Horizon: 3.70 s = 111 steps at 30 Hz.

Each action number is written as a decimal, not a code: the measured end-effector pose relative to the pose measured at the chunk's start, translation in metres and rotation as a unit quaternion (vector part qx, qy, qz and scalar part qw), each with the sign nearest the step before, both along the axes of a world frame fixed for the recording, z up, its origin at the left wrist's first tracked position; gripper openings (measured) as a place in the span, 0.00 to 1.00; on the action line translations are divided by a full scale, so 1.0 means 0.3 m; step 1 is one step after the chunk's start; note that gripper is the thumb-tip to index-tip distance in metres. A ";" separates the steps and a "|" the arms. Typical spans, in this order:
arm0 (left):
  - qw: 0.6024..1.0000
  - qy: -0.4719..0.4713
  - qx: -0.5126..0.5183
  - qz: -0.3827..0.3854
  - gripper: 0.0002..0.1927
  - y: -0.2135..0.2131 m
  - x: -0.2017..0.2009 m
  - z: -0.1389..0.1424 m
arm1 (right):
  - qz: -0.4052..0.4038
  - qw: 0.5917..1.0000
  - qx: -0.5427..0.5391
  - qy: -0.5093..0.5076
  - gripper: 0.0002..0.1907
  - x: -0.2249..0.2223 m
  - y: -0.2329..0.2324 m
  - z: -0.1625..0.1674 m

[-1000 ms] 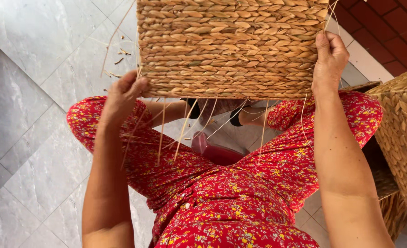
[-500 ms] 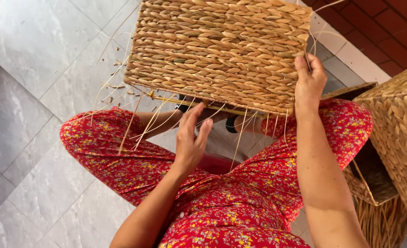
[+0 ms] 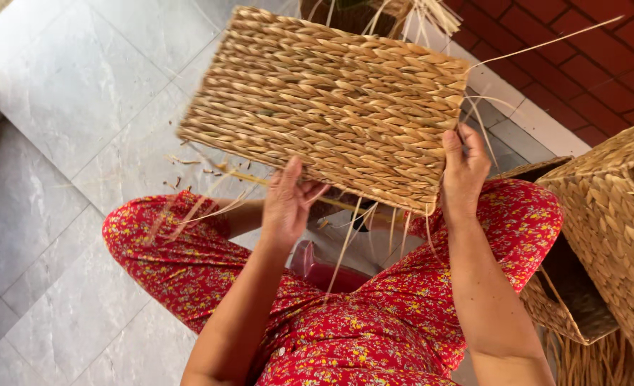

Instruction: The person sits on the floor with a woven water hyacinth basket panel on their lap and trims loose woven ends with scissors. They then weave thin round strands through the yellow frame, pulling and threading them across the panel to build up the basket side.

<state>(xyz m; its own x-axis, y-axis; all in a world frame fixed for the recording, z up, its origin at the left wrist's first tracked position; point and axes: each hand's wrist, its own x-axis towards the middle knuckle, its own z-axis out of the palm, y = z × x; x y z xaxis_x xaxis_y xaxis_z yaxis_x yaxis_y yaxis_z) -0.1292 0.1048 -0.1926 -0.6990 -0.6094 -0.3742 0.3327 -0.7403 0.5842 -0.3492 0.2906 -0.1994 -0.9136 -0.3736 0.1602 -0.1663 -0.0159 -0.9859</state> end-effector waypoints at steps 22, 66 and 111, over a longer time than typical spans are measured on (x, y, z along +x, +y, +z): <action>0.563 -0.289 -0.770 0.078 0.20 -0.593 0.490 0.823 | 0.152 0.932 0.313 0.106 0.22 0.013 -0.113 0.044; 0.613 -0.494 -0.578 0.214 0.18 -0.275 1.388 0.599 | 0.147 0.974 0.175 0.002 0.21 0.249 -0.468 -0.016; 0.361 -0.080 -0.885 -0.282 0.11 0.049 -0.071 -0.027 | 0.096 0.963 0.168 -0.189 0.19 0.297 0.254 -0.124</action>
